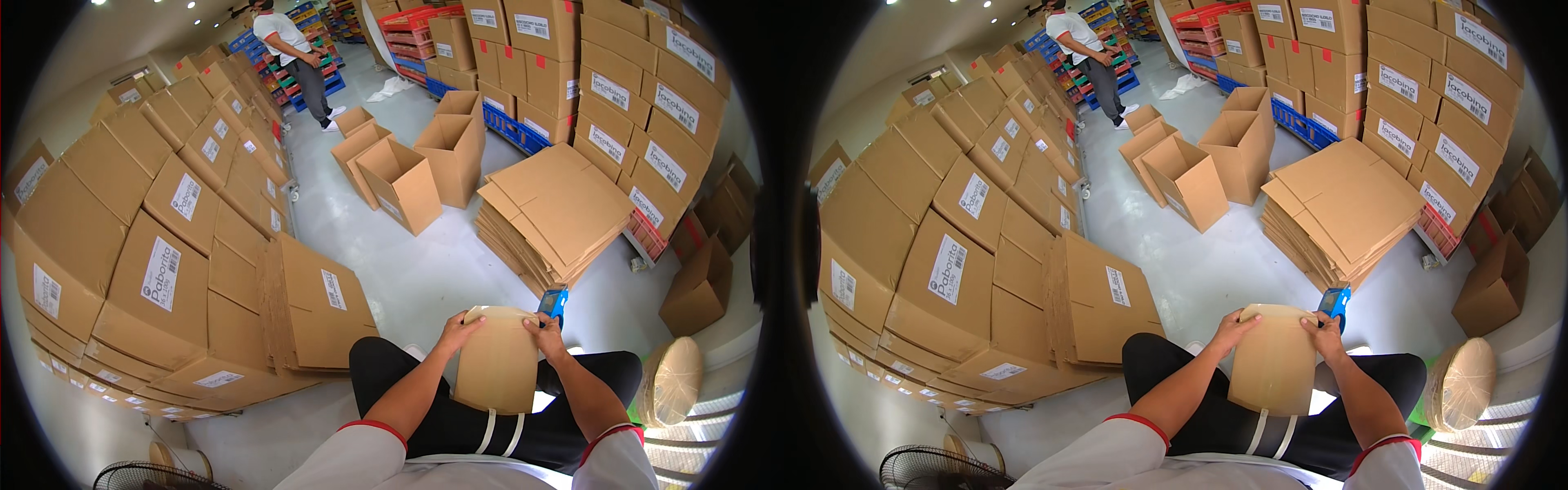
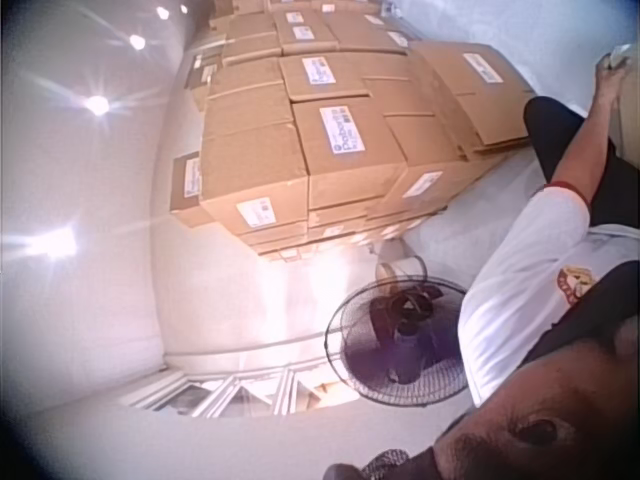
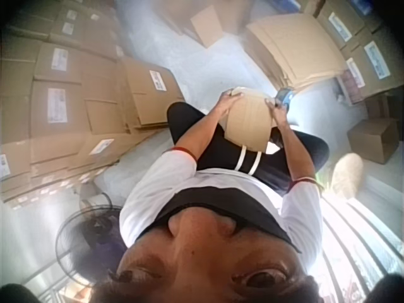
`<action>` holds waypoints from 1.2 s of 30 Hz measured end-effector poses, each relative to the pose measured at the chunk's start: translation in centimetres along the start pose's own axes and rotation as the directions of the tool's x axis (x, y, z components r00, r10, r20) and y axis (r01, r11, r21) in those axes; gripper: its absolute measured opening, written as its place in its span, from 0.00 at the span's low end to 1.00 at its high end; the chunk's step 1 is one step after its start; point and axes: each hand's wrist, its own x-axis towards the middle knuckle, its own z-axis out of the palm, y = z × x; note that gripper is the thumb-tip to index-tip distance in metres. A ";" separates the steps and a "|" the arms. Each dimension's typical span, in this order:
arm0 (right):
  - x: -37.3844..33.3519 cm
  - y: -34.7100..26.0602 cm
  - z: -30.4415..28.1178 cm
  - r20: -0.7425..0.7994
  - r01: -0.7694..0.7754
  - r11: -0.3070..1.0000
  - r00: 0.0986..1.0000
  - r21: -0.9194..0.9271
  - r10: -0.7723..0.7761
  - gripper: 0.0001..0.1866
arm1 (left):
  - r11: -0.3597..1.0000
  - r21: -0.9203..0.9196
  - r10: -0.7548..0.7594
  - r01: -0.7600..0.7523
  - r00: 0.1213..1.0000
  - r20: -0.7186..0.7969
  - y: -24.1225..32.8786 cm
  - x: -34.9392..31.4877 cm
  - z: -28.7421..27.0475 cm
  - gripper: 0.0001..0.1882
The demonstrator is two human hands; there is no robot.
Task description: The person assembles cardboard boxes by hand and with a tape dispenser while sitting on the floor.
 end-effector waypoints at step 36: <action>0.8 -0.4 0.2 -0.024 0.156 0.984 0.987 -0.080 -0.158 0.21 | 0.996 -0.088 -0.017 -0.003 0.974 -0.225 -0.7 0.4 1.3 0.17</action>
